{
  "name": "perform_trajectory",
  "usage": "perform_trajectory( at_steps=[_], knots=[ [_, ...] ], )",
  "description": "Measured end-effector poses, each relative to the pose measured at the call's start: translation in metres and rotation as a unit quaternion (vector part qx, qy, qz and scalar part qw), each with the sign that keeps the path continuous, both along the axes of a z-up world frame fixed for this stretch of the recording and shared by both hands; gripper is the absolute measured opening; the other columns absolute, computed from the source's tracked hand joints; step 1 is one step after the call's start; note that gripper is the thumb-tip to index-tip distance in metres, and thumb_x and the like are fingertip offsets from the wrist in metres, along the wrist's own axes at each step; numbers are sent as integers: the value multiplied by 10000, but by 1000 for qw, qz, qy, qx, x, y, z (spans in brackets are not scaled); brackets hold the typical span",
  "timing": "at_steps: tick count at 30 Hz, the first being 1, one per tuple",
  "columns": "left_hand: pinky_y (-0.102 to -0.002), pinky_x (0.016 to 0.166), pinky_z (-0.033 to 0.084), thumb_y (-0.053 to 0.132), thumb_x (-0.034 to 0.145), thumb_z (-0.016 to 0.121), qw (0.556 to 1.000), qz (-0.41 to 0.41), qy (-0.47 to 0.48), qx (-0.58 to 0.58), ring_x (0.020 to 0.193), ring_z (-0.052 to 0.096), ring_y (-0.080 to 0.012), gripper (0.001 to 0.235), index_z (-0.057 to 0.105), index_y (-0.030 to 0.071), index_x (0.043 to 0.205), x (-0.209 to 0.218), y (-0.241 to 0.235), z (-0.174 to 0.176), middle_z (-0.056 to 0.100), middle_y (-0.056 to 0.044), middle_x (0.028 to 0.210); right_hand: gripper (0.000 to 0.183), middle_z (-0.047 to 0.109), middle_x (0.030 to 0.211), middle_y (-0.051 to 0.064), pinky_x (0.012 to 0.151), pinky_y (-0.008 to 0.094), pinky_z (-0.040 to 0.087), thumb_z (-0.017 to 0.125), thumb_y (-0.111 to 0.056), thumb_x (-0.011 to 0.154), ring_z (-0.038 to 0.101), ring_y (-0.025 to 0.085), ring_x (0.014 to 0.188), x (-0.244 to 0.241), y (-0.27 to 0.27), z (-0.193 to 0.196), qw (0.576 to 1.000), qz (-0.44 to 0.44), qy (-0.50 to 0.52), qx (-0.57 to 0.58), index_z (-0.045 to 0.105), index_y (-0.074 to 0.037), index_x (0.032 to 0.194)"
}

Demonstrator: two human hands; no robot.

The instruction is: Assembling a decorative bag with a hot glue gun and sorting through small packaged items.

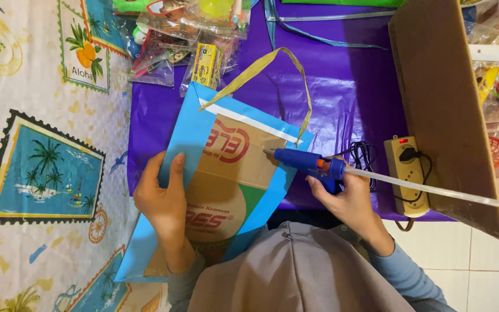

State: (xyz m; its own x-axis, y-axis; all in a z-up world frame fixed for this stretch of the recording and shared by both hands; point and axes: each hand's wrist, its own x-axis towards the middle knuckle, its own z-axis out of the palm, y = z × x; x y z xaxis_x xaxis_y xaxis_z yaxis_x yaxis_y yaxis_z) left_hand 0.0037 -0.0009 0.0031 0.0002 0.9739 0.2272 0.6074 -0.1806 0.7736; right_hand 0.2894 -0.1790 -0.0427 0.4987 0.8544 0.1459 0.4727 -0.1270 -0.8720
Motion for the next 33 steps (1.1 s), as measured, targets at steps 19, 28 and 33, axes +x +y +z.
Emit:
perform_trajectory(
  at_steps=[19,28,33],
  knots=[
    [-396,751,566,358,981,835,1000,1,13,-1,775,713,-221,198,790,173,1034,9,1,10,706,-23,795,300,751,739,119,602,327,570,873,-117,726,736,300,628,-21,10,33,1000,15,-5,22,764,-85,1003],
    [-411,762,571,265,998,814,999,-28,-20,0,814,725,-237,154,782,124,1052,18,-5,12,719,-65,814,296,758,751,118,614,376,583,883,-112,740,744,339,660,-22,12,29,996,21,-55,63,772,-91,1013],
    [-396,751,585,295,993,829,1000,-18,4,18,795,732,-233,182,792,126,1047,19,-5,10,724,-52,817,287,718,703,96,578,343,574,855,-161,774,695,297,561,-16,8,27,986,54,-135,85,779,-73,1036]
  ],
)
